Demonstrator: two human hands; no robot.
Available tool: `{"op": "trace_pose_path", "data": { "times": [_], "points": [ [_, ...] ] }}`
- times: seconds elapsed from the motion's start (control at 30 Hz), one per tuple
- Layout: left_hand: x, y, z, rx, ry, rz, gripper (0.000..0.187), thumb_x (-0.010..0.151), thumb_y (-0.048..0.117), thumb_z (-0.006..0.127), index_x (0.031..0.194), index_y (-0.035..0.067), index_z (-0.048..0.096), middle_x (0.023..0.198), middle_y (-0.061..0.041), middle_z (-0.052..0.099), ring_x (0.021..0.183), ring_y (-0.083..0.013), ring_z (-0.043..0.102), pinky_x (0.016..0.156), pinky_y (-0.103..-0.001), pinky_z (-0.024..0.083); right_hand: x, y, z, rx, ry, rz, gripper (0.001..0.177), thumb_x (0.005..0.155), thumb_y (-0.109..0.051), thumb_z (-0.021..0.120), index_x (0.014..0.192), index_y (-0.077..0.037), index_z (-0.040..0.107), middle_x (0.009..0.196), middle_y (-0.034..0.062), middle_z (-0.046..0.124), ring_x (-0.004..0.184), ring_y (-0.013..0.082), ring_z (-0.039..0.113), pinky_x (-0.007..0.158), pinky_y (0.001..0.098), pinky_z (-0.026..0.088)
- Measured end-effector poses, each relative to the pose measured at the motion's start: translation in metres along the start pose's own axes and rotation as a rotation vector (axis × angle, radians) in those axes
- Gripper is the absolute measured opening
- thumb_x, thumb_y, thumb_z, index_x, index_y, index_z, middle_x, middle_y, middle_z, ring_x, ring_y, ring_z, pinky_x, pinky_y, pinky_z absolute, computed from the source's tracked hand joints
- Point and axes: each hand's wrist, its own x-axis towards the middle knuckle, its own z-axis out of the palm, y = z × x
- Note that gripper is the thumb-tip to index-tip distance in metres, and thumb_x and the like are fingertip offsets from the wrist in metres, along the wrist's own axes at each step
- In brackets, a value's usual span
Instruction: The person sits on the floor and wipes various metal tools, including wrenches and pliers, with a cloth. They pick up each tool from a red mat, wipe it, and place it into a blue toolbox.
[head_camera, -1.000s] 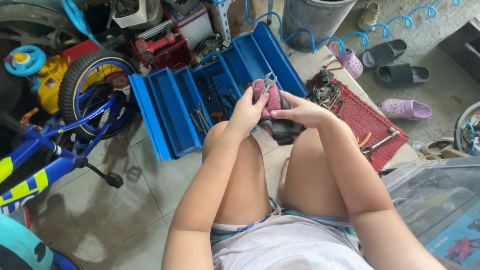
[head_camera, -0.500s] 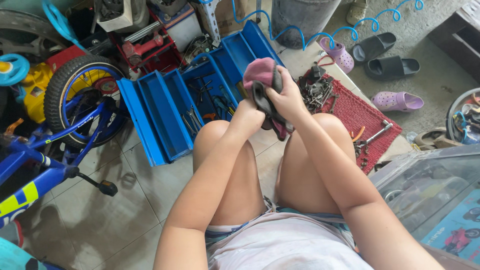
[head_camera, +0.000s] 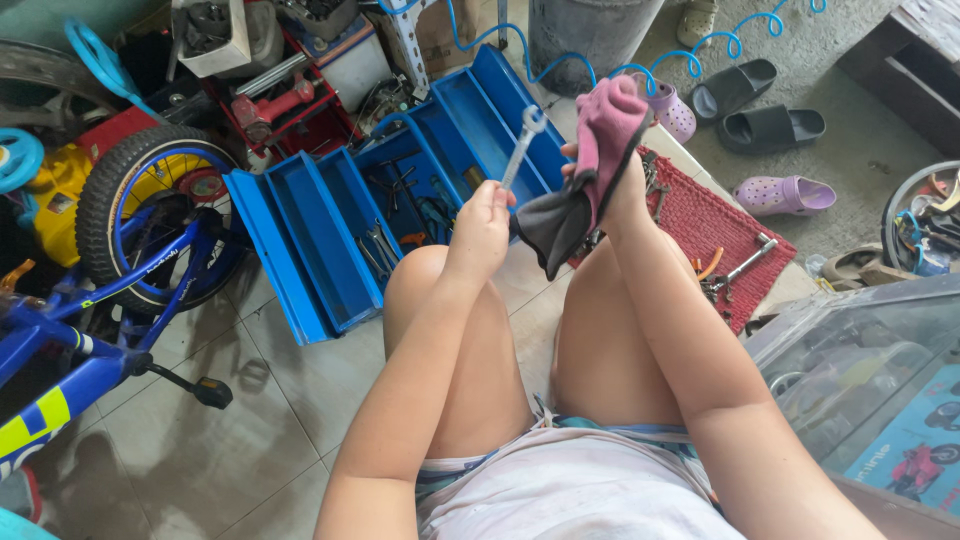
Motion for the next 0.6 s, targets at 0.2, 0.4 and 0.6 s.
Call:
{"op": "trace_pose_path", "data": {
  "times": [0.2,0.4,0.6],
  "points": [
    [0.007,-0.005,0.015,-0.134,-0.043,0.232,0.028,0.104,0.012,0.047,0.125,0.001,0.061,0.101,-0.023,0.071,0.095,-0.0384,0.068,0.082,-0.04,0.054,-0.035,0.025,0.049,-0.062,-0.152,0.138,0.036,0.101,-0.028,0.063,0.128,-0.004,0.057,0.115,0.0108,0.07,0.101,0.0175,0.069,0.091,0.0321,0.057],
    [0.019,-0.021,0.015,0.175,-0.119,0.092,0.02,0.095,0.007,0.061,0.11,0.0,0.073,0.102,-0.025,0.075,0.099,-0.0359,0.074,0.088,-0.038,0.056,-0.03,0.015,0.048,-0.5,-0.122,-0.162,0.025,0.099,-0.008,0.064,0.124,-0.003,0.062,0.11,0.003,0.069,0.098,0.0099,0.064,0.088,0.0277,0.054],
    [0.035,-0.026,-0.015,-0.709,-0.044,-0.069,0.022,0.101,0.016,0.06,0.119,0.007,0.07,0.106,-0.002,0.074,0.093,-0.0104,0.068,0.079,-0.025,0.057,-0.042,0.015,0.055,-0.85,-0.263,-0.129,0.026,0.093,-0.012,0.073,0.117,-0.003,0.065,0.101,0.0015,0.071,0.092,0.0083,0.063,0.084,0.0282,0.054]
  ]
}}
